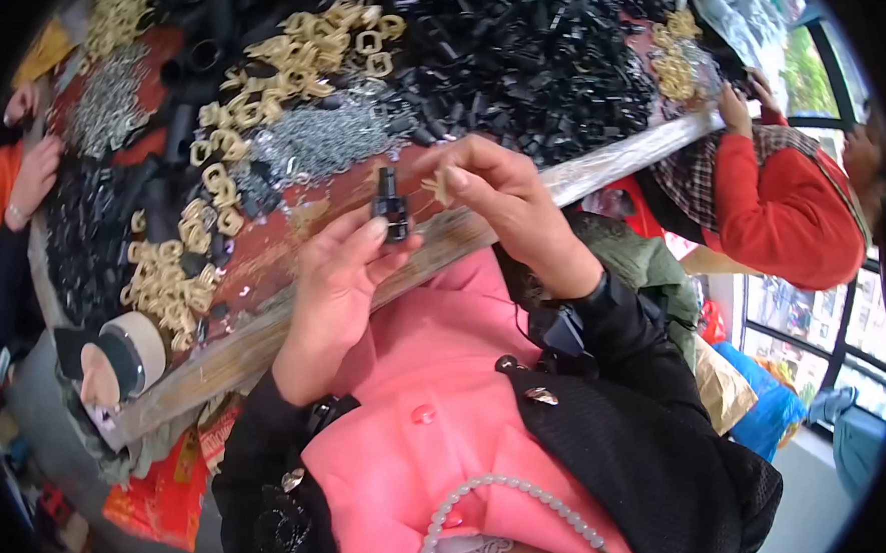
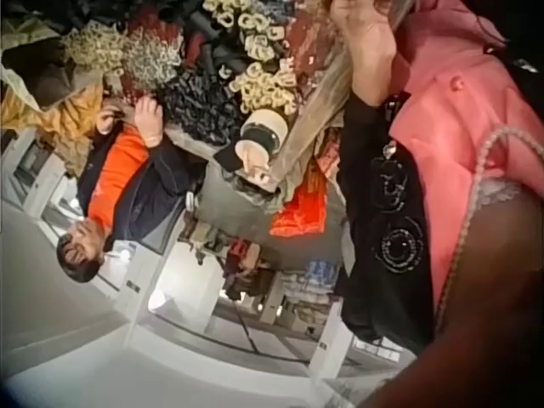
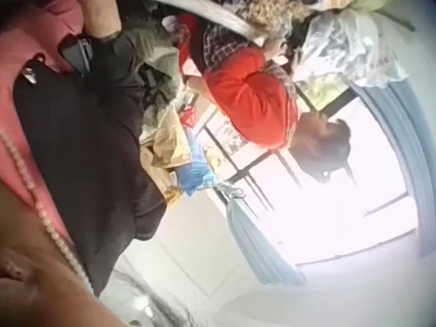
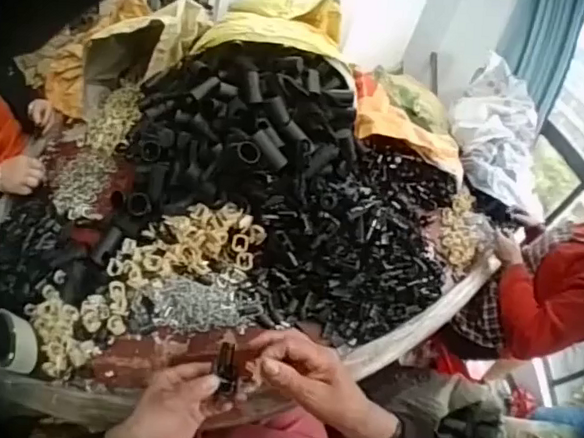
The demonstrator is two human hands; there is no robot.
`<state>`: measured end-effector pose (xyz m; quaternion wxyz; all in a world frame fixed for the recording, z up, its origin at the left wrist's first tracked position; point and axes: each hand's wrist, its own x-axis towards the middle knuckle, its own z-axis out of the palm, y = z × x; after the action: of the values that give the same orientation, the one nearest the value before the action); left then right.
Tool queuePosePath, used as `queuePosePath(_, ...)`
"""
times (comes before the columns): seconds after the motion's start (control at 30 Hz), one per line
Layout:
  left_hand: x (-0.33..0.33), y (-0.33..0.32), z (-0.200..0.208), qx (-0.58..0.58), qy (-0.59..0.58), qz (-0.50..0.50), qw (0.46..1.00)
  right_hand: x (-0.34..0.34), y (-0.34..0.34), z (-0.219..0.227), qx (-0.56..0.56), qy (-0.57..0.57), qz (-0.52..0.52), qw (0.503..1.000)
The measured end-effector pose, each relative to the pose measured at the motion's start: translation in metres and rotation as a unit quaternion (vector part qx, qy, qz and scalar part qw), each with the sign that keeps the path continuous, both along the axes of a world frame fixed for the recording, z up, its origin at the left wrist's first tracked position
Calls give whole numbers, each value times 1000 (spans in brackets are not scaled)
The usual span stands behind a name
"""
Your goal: The person assembles components by hand, picking up a black plastic housing and inserting a beige clip. They then fit a black cylindrical part into the housing and secure the assembly by sliding a black plastic sleeve over the joined pieces.
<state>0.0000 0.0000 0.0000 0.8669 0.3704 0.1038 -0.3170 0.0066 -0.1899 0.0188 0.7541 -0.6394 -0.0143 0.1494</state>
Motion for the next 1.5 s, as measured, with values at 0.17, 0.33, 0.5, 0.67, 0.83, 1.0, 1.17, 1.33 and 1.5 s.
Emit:
queuePosePath(0.17,-2,-2,1,3,12,-10,1000,-1,9,-2,-74,-139,-12,988)
queuePosePath(0.33,1,-6,-3,-3,20,-27,999,3,11,-3,-132,-202,-2,970)
queuePosePath(0.5,-7,-1,-5,-21,26,-25,999,-7,20,1,-153,-165,5,974)
queuePosePath(0.67,-8,2,1,-31,26,-29,999,-12,33,-9,-155,-228,-31,961)
queuePosePath(0.83,-10,9,-3,-27,27,-19,999,-18,43,-19,-109,-170,-58,978)
queuePosePath(1.0,0,10,0,5,19,-25,999,-13,47,-18,-88,-114,-61,988)
queuePosePath(1.17,4,15,1,-5,15,-36,999,7,38,-10,-82,-89,-43,992)
queuePosePath(1.33,-1,11,-3,13,13,-27,999,45,-1,-17,-576,-382,-43,721)
queuePosePath(1.5,2,14,-4,8,15,6,1000,60,-9,-38,-652,-403,-19,642)
